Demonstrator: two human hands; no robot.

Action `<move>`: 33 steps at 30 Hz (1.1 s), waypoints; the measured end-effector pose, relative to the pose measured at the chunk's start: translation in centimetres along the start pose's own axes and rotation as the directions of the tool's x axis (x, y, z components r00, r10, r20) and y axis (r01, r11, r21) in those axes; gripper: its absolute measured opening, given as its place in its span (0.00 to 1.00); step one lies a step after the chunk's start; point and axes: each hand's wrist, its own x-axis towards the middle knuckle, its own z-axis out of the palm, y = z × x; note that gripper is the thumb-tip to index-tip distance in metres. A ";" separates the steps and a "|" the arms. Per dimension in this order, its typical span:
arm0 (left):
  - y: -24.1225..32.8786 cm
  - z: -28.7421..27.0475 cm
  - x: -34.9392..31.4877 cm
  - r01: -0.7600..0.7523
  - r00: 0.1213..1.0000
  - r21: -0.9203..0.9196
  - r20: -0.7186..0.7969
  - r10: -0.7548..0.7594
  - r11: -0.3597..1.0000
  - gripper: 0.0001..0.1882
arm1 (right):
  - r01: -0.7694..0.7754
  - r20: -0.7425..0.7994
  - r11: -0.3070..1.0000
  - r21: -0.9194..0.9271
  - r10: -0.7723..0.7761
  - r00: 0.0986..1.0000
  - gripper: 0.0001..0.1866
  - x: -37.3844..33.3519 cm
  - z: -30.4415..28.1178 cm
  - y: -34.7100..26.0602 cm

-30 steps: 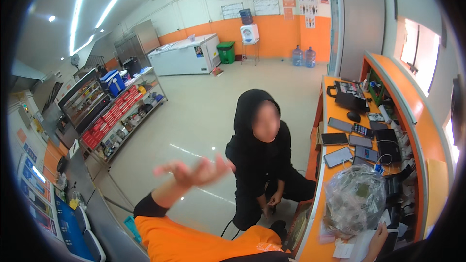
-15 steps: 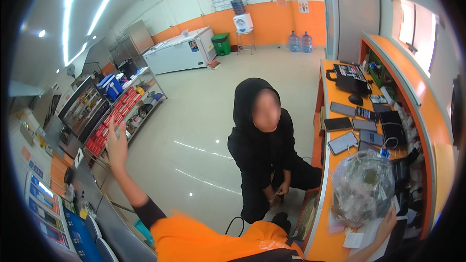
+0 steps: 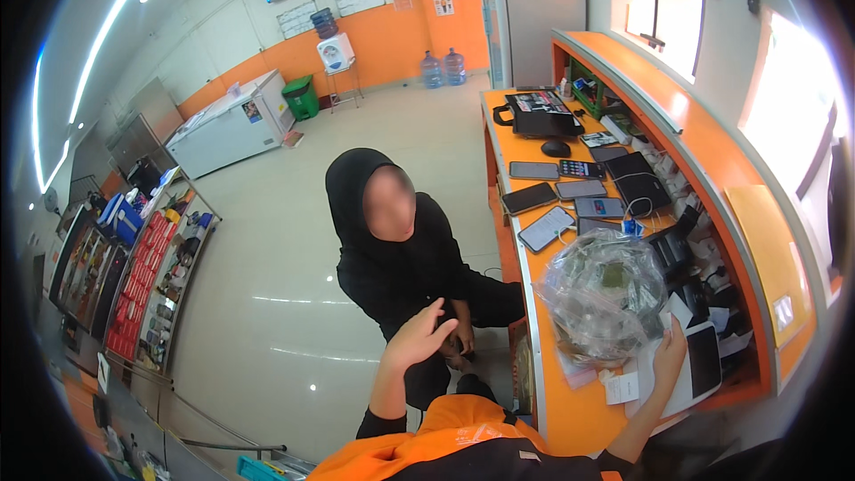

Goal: The person sits on the floor and assembles small food items into paper containers, then moves to a counter to scoop a yellow substance into a plastic bag. The person handles paper containers, a scoop, and a plastic bag throughout the task.

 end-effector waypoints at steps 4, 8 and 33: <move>8.5 3.7 3.7 -0.301 0.845 -0.096 0.434 0.313 0.949 0.28 | 0.000 -0.003 0.995 -0.102 0.000 1.000 0.17 0.0 -1.1 -0.9; 10.6 15.6 8.5 -0.678 0.586 -0.150 0.481 0.652 0.720 0.26 | 0.015 0.052 0.973 -0.231 -0.003 0.999 0.14 1.0 -2.7 -2.2; 19.6 32.8 20.3 -0.885 0.456 0.243 0.288 0.842 0.396 0.34 | 0.002 0.057 0.975 -0.224 0.011 0.998 0.13 -0.8 -5.3 -0.8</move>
